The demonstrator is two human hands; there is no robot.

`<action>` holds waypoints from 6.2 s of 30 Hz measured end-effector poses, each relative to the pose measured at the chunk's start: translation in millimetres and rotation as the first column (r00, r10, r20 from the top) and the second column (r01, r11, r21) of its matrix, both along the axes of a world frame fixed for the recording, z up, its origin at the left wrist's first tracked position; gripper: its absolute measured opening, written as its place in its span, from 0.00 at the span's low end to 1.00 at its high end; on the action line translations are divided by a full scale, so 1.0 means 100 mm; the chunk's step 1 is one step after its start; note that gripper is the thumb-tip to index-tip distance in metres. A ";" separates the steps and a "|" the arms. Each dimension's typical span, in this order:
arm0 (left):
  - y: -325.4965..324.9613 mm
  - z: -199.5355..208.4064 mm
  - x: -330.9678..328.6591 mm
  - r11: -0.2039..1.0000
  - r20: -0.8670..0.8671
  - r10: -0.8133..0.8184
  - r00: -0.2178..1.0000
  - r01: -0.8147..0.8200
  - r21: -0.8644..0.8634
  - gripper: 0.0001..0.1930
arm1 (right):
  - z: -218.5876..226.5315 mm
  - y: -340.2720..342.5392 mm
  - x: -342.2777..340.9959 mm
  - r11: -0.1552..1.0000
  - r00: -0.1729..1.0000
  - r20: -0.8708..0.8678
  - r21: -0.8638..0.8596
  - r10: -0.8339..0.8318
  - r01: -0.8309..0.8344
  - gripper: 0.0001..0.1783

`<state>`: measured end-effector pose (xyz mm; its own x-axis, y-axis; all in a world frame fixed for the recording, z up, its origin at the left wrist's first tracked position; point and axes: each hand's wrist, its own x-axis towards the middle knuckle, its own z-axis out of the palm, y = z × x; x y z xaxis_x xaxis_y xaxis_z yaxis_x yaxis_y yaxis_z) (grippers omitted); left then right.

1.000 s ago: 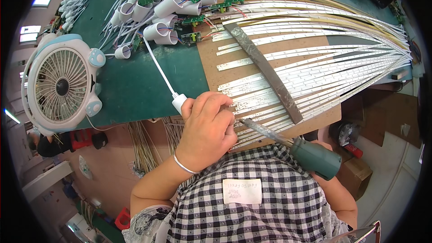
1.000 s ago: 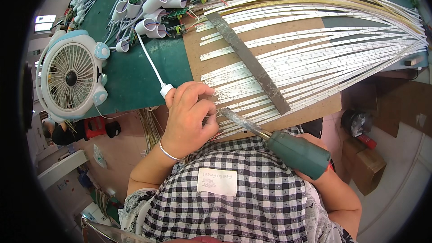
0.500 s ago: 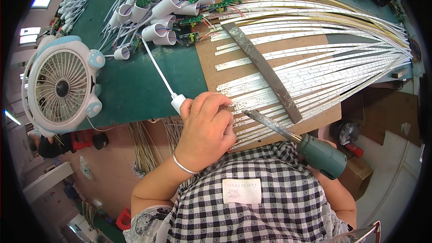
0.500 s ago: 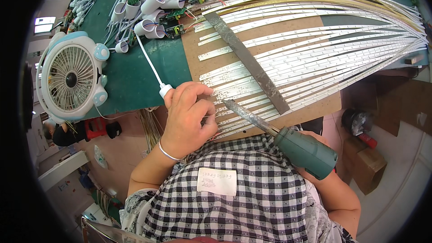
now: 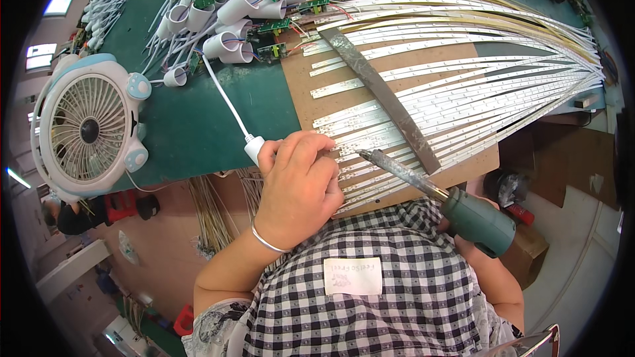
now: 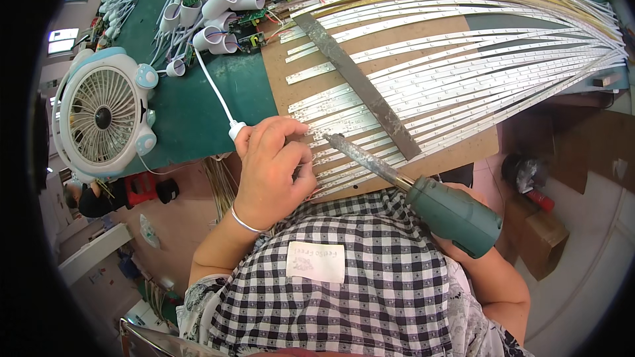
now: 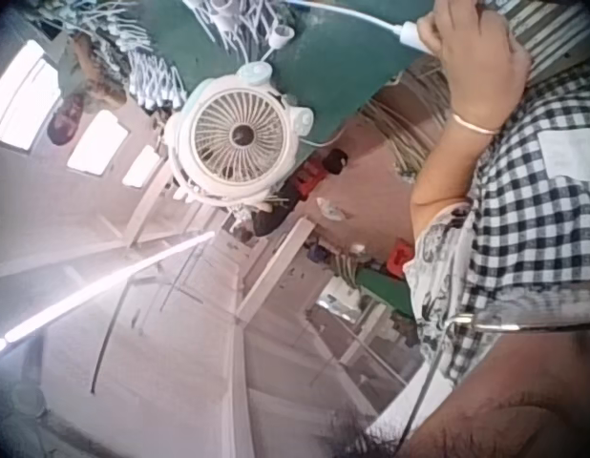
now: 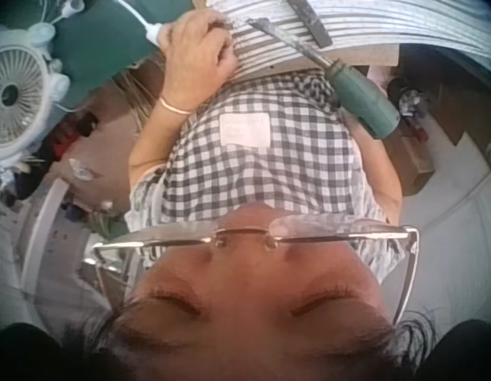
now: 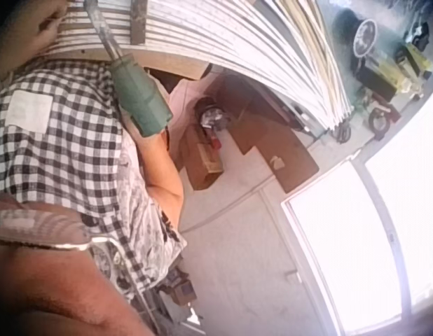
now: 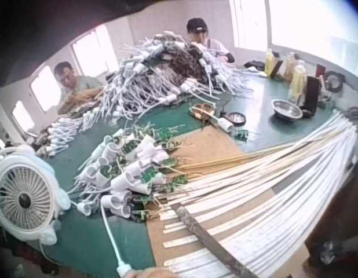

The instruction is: Assemble and solder components onto LED light strips on an assembly line.

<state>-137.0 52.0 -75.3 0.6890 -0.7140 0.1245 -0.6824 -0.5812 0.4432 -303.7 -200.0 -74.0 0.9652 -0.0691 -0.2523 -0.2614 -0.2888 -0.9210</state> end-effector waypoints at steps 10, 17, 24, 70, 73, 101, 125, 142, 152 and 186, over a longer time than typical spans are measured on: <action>0.03 0.11 -0.02 0.999 -0.014 0.024 1.000 -0.023 0.035 0.10 | -0.02 0.00 0.00 0.997 0.999 0.030 0.067 -0.040 0.038 0.15; 0.47 0.02 0.22 0.987 0.095 0.155 0.983 -0.159 0.033 0.11 | -0.16 -0.03 -0.16 0.991 0.996 -0.004 0.098 -0.092 0.092 0.17; 0.62 -0.08 0.04 0.999 0.136 -0.007 0.991 0.001 0.046 0.10 | -0.13 -0.05 -0.13 0.998 0.996 0.085 -0.064 0.007 -0.001 0.22; 0.20 -0.01 0.15 0.970 -0.029 -0.217 0.976 0.219 0.109 0.33 | -0.12 0.14 0.13 0.861 0.864 0.187 0.316 -0.468 0.398 0.32; 0.31 0.02 0.54 0.993 0.254 -0.099 0.962 0.111 -0.034 0.26 | -0.16 0.15 0.09 0.828 0.812 0.219 0.308 -0.541 0.468 0.31; 0.56 0.01 0.99 0.956 0.183 0.220 0.958 -0.248 0.153 0.17 | -0.22 0.11 0.14 0.804 0.827 0.205 0.442 -0.523 0.399 0.33; 0.40 0.19 0.96 0.958 -0.053 -0.258 0.965 0.263 0.113 0.05 | -0.20 0.14 0.15 0.779 0.783 0.241 0.458 -0.573 0.429 0.29; 0.03 0.09 0.43 0.956 -0.235 -0.224 0.946 0.166 -0.243 0.04 | 0.03 0.35 0.44 0.546 0.918 -0.070 0.786 -0.390 0.291 0.36; 0.04 0.14 0.39 0.929 -0.345 -0.264 0.901 0.141 -0.342 0.04 | 0.10 0.60 0.65 0.655 0.925 -0.174 0.663 -0.337 0.363 0.15; -0.12 0.24 0.08 0.949 -0.142 -0.212 0.967 0.169 -0.265 0.07 | 0.03 0.86 0.84 0.788 0.918 -0.082 0.486 -0.389 0.377 0.13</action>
<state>-128.6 40.4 -51.3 0.5692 -0.7950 0.2098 -0.6733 -0.3042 0.6739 -219.3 -113.9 -71.4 0.8911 -0.3095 -0.3319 -0.2339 0.3135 -0.9203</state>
